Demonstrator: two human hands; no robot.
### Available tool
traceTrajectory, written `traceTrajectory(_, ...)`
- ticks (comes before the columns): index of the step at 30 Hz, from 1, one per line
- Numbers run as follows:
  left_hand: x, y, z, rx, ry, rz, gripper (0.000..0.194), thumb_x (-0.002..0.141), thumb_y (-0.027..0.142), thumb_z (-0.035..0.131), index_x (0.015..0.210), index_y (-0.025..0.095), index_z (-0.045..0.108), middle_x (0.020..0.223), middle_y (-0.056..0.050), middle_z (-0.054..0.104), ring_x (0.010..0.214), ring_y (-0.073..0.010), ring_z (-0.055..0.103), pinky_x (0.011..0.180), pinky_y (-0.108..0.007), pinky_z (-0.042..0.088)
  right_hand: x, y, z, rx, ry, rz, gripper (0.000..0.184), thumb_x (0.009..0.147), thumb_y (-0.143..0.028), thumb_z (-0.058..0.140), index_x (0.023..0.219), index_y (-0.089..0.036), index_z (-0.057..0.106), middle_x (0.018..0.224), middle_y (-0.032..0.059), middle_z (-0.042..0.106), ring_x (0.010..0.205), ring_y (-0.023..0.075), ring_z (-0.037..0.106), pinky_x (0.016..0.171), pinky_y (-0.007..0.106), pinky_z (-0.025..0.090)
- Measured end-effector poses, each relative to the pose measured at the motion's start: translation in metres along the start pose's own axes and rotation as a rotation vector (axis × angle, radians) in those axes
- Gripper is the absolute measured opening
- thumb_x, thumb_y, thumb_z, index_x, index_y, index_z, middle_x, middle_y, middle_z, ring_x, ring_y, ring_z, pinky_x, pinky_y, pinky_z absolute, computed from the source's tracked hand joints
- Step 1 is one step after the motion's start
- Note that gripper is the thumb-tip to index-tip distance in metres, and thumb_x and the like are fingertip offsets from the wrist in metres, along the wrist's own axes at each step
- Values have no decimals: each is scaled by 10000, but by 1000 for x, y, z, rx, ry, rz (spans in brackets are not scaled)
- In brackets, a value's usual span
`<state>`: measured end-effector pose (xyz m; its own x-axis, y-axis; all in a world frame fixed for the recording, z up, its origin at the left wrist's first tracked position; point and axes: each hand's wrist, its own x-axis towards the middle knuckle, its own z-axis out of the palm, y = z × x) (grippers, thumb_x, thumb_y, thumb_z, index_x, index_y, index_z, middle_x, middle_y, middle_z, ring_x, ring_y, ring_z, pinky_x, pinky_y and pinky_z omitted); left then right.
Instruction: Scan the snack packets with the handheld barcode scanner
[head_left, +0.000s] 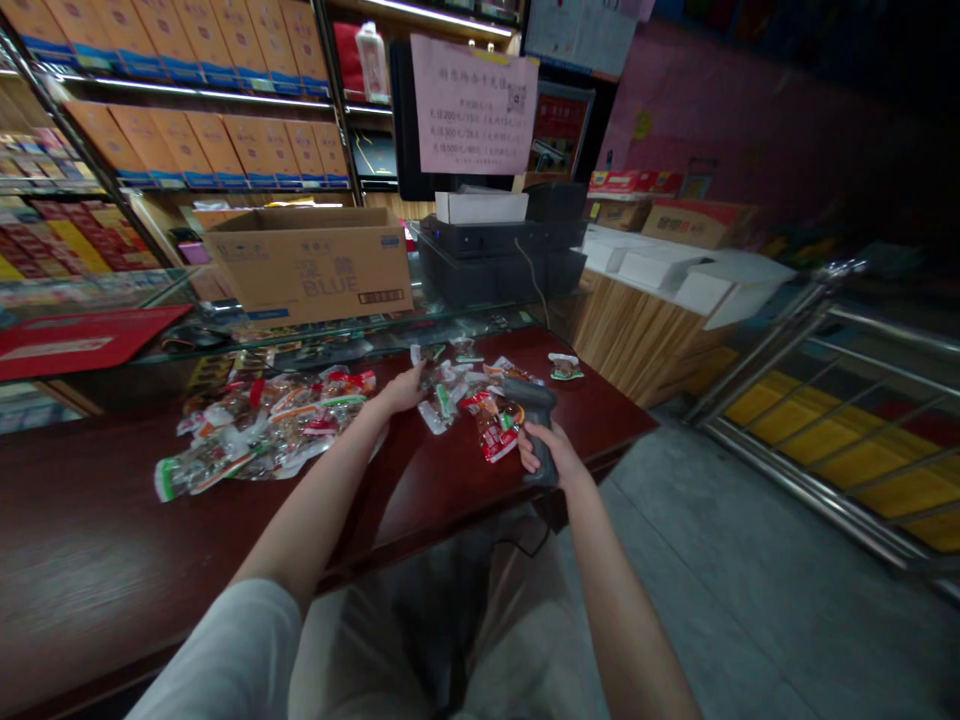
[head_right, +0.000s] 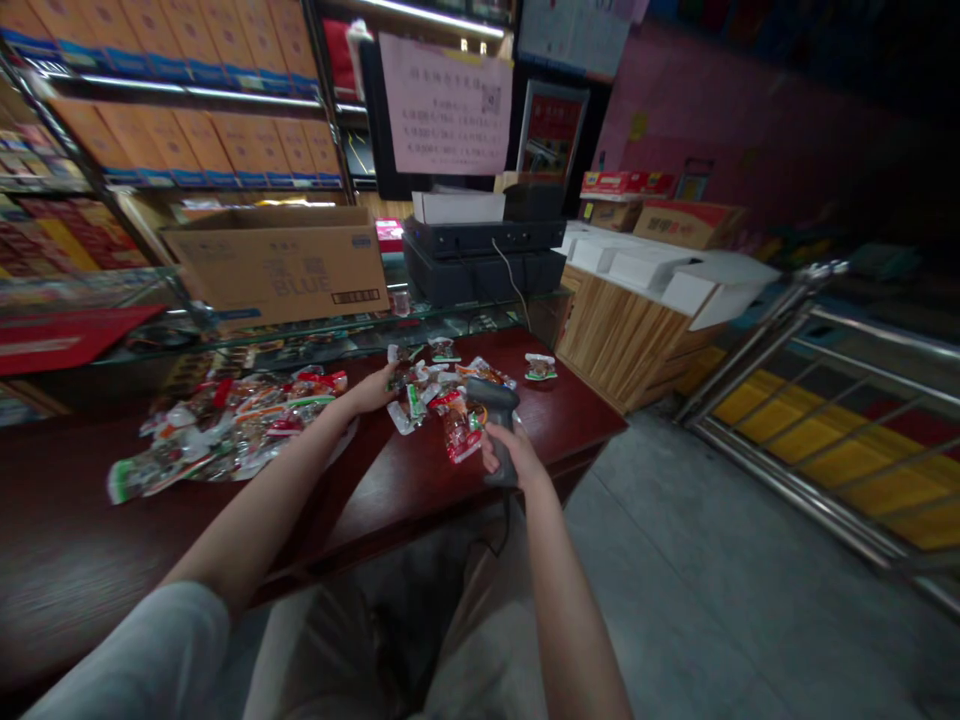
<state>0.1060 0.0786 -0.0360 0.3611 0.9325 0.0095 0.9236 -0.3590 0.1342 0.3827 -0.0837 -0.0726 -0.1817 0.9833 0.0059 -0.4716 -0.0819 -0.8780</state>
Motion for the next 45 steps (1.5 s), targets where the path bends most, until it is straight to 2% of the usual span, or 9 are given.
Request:
traceTrajectory(5,11,-7,11,-18,-42,-109,601,837,399,610,1349,86,573,1373,-244,585,1312,-388,526,1064,-463,409,0,0,0,-6,1,1,362,780,-392,750,975,-207,507,545,-91,540,332,61,392,341,199,349)
traceTrajectory(13,8,-20,7,-211,-23,-191,640,678,444,750,1222,139,607,1342,-212,616,1298,-403,551,1042,-463,447,2,0,-3,-2,-18,10,356,795,-371,748,1007,-195,522,561,-82,545,348,67,421,350,198,350)
traceTrajectory(16,5,-21,3,-355,10,-216,531,622,358,804,1075,172,600,1104,-168,715,1132,-371,664,936,-422,514,2,-1,-1,-5,-12,3,362,786,-378,750,1000,-194,524,554,-87,542,346,63,411,350,196,349)
traceTrajectory(19,-5,-18,-2,-541,111,-215,464,710,298,745,1089,177,505,955,-121,716,966,-297,711,818,-382,560,1,-2,2,-5,-8,-3,373,772,-392,755,985,-197,520,551,-91,539,343,58,399,351,195,348)
traceTrajectory(23,-25,1,-11,-867,210,-135,368,804,279,659,1060,204,406,883,-38,686,831,-195,709,749,-335,580,1,-2,2,-5,-15,-7,388,765,-397,765,979,-201,507,549,-91,542,337,58,393,349,198,344)
traceTrajectory(26,-37,24,-17,-1260,171,-2,438,775,300,711,1045,210,378,885,-22,687,792,-176,709,740,-338,583,1,0,0,-11,-40,1,398,780,-406,755,1010,-205,501,548,-99,539,332,60,388,347,198,342)
traceTrajectory(28,-42,40,-20,-1359,117,83,470,761,303,739,1057,205,387,892,-33,703,814,-189,718,758,-351,585,0,1,0,-15,-58,2,389,794,-410,743,1015,-209,494,547,-101,536,332,65,398,352,202,355)
traceTrajectory(37,-42,76,-7,-1356,53,157,514,703,328,819,1000,210,417,818,-1,692,804,-201,730,801,-376,601,-2,0,2,-25,-68,-26,387,759,-383,758,980,-208,493,543,-104,531,322,59,394,339,196,363)
traceTrajectory(45,-48,90,-26,-1289,5,334,407,640,397,791,917,133,653,833,-96,737,748,-236,721,652,-330,572,-3,0,3,-17,-71,-44,338,757,-374,752,845,-218,465,527,-98,513,316,52,387,334,197,367)
